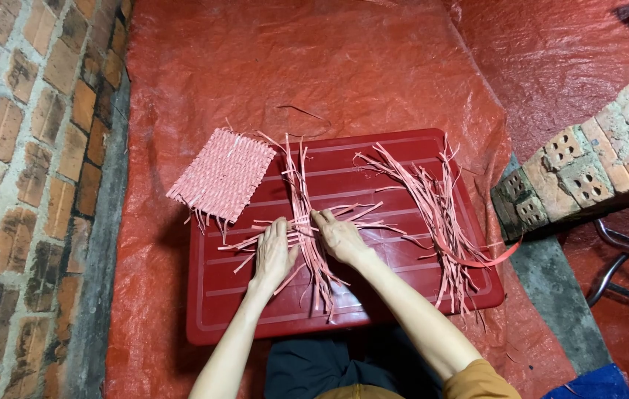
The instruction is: The person weaves pink plastic strips by hand on a red plastic lid, interlacing them to form a flat mat. They repeatedly pick up strips, pass them through the weave, and press the mat down to tighten it.
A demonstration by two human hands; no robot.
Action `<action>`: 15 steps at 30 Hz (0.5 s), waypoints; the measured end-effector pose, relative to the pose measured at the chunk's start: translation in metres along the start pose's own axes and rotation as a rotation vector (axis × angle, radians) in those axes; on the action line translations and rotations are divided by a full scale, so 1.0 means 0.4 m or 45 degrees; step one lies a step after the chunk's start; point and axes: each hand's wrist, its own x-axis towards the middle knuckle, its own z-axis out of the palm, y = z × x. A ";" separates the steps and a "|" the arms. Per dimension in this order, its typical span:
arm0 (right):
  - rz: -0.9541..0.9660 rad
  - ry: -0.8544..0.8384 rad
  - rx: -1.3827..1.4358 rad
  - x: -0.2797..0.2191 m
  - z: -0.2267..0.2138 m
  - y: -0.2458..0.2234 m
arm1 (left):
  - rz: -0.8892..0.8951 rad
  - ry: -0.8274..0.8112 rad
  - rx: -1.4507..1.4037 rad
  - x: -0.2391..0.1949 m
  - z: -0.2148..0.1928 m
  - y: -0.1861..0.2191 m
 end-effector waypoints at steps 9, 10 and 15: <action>0.088 -0.029 0.054 0.003 0.002 -0.020 | 0.049 0.111 -0.082 -0.019 -0.036 0.031; 0.086 -0.033 0.055 0.001 0.001 -0.023 | 0.045 0.110 -0.083 -0.022 -0.036 0.033; 0.107 -0.004 0.089 -0.003 -0.010 -0.040 | 0.113 0.046 0.145 -0.020 -0.049 0.039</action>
